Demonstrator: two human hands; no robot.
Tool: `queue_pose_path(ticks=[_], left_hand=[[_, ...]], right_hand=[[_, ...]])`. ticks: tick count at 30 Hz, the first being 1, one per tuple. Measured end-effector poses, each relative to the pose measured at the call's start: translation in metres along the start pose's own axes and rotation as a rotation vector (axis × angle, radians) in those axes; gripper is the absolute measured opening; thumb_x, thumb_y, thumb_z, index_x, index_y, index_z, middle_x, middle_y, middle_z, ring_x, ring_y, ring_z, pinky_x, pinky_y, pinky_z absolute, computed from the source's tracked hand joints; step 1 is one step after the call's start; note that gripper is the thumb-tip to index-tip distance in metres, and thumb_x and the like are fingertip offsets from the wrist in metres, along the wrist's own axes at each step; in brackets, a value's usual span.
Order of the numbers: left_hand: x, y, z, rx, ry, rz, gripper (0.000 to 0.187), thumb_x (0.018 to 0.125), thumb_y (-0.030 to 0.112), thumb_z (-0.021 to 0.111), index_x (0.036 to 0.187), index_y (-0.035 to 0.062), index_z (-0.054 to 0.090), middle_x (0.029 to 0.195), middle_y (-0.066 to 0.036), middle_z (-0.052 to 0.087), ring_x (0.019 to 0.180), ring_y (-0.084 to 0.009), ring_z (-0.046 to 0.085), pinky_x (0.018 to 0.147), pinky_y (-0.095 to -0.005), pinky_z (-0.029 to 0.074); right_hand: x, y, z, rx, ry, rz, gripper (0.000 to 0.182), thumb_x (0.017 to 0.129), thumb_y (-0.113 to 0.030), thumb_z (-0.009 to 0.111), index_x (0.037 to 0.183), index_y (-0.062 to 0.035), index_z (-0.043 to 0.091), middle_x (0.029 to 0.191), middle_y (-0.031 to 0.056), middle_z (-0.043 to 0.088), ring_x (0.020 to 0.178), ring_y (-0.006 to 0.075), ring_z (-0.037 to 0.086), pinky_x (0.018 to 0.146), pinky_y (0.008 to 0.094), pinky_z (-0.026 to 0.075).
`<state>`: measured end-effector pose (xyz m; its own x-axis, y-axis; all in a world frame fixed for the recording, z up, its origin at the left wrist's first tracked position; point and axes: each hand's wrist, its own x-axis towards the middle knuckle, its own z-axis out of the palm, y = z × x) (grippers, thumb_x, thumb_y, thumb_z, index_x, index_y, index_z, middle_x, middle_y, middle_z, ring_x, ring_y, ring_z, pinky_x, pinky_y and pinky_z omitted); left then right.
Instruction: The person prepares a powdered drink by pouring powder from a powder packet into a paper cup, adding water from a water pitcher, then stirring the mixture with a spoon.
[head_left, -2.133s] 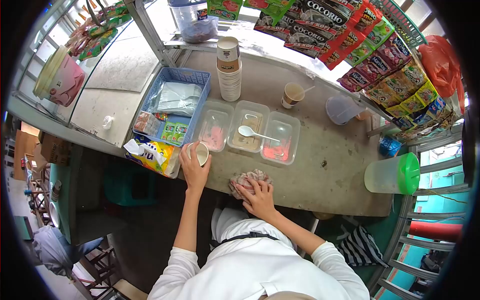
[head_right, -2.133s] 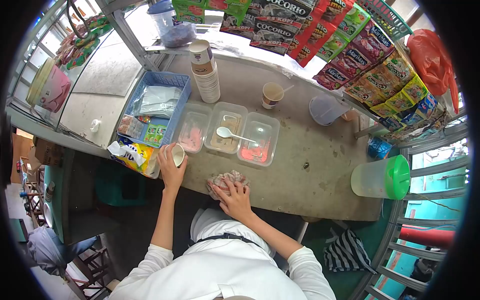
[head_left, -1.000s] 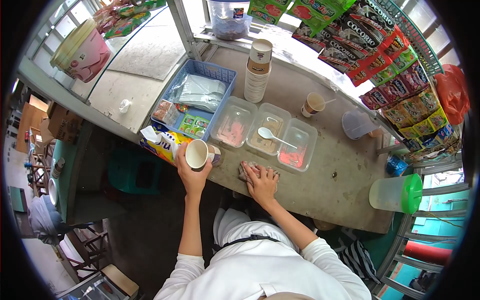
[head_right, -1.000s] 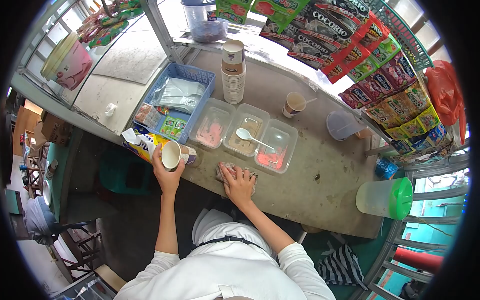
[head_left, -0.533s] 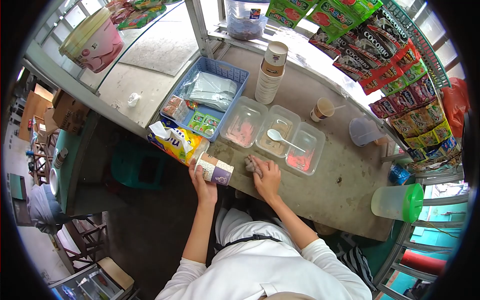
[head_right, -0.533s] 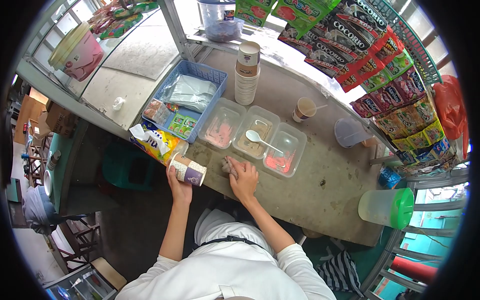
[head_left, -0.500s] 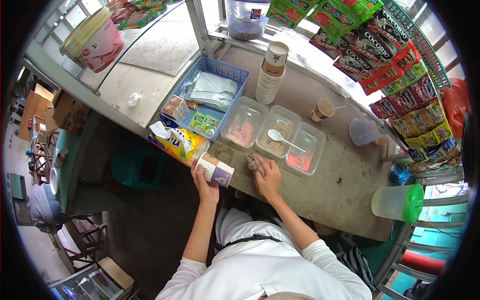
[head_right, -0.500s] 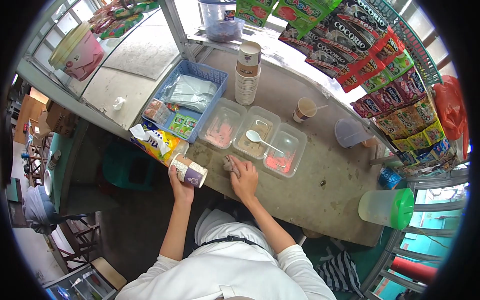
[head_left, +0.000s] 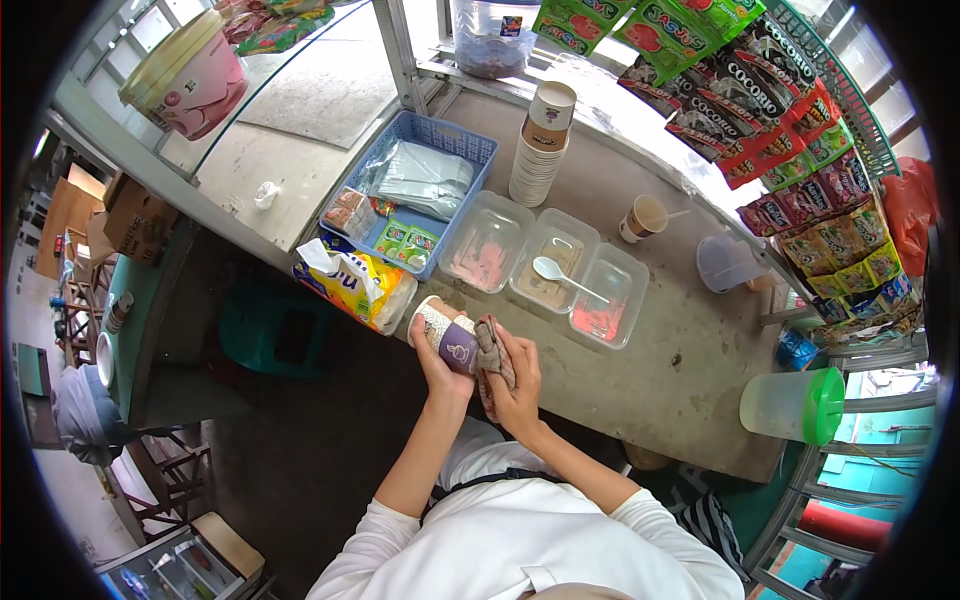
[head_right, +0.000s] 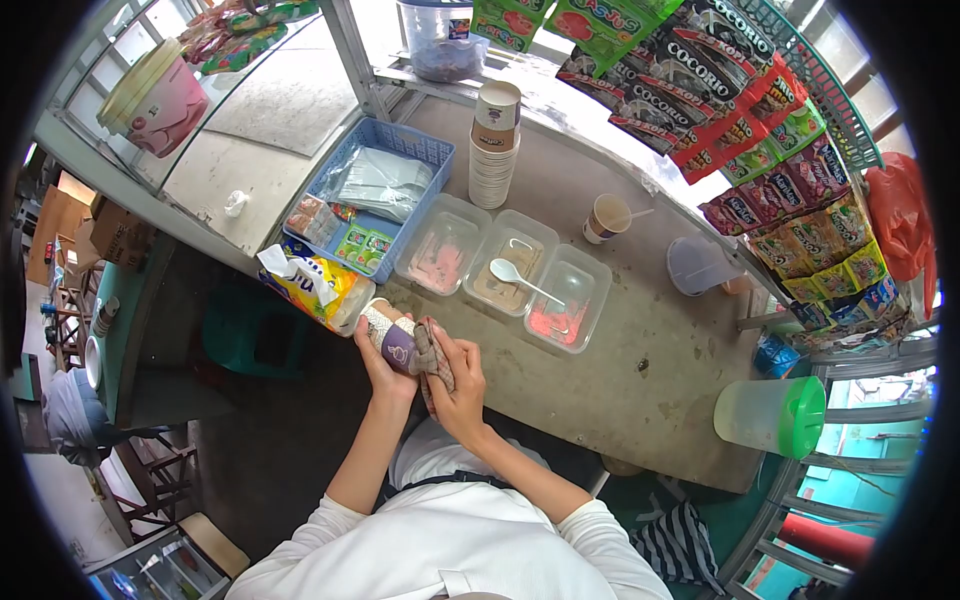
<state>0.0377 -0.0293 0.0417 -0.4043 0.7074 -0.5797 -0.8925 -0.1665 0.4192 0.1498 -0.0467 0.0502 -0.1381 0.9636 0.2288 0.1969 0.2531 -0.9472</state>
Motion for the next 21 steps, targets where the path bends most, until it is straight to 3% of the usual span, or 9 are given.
queue_pose_path(ticks=[4, 7, 10, 13, 21], left_hand=[[-0.008, 0.003, 0.003, 0.016, -0.038, -0.085, 0.053, 0.085, 0.057, 0.057, 0.113, 0.0133, 0.054, 0.096, -0.008, 0.06, 0.088, -0.0248, 0.062, 0.079, -0.0428, 0.054], [-0.005, 0.005, -0.002, 0.027, -0.043, -0.029, 0.053, 0.084, 0.057, 0.057, 0.115, 0.0137, 0.053, 0.096, -0.008, 0.06, 0.089, -0.0242, 0.062, 0.078, -0.0426, 0.054], [-0.001, 0.011, -0.002, -0.04, 0.043, 0.009, 0.056, 0.084, 0.058, 0.058, 0.117, 0.013, 0.053, 0.101, -0.007, 0.059, 0.095, -0.0234, 0.061, 0.081, -0.0411, 0.052], [-0.001, 0.013, -0.002, -0.071, 0.05, 0.031, 0.055, 0.084, 0.056, 0.059, 0.12, 0.0148, 0.053, 0.106, -0.005, 0.058, 0.101, -0.0221, 0.058, 0.086, -0.0404, 0.05], [-0.011, 0.005, 0.003, -0.104, -0.013, -0.038, 0.056, 0.086, 0.059, 0.055, 0.119, 0.0145, 0.053, 0.103, -0.007, 0.059, 0.1, -0.0226, 0.058, 0.086, -0.0419, 0.051]], right_hand=[[-0.014, 0.0, 0.0, -0.025, 0.01, -0.086, 0.058, 0.073, -0.001, 0.064, 0.13, -0.0098, 0.058, 0.106, 0.0162, 0.051, 0.092, 0.03, 0.056, 0.083, 0.0358, 0.047], [-0.018, 0.003, -0.009, -0.056, -0.122, -0.154, 0.051, 0.076, -0.002, 0.062, 0.127, -0.0063, 0.058, 0.107, 0.0151, 0.053, 0.096, 0.0274, 0.055, 0.085, 0.0356, 0.045], [-0.007, 0.007, -0.023, 0.129, -0.245, -0.071, 0.05, 0.074, 0.0, 0.06, 0.124, -0.0048, 0.06, 0.104, 0.0146, 0.056, 0.094, 0.0262, 0.056, 0.085, 0.0354, 0.045], [0.005, 0.002, -0.027, 0.107, -0.074, -0.07, 0.053, 0.072, 0.0, 0.064, 0.124, -0.0056, 0.061, 0.1, 0.0155, 0.057, 0.091, 0.0284, 0.058, 0.083, 0.0346, 0.047], [-0.001, -0.009, -0.011, 0.059, -0.023, -0.085, 0.054, 0.07, 0.002, 0.064, 0.124, -0.0035, 0.061, 0.104, 0.017, 0.056, 0.092, 0.0293, 0.058, 0.083, 0.0347, 0.048]])
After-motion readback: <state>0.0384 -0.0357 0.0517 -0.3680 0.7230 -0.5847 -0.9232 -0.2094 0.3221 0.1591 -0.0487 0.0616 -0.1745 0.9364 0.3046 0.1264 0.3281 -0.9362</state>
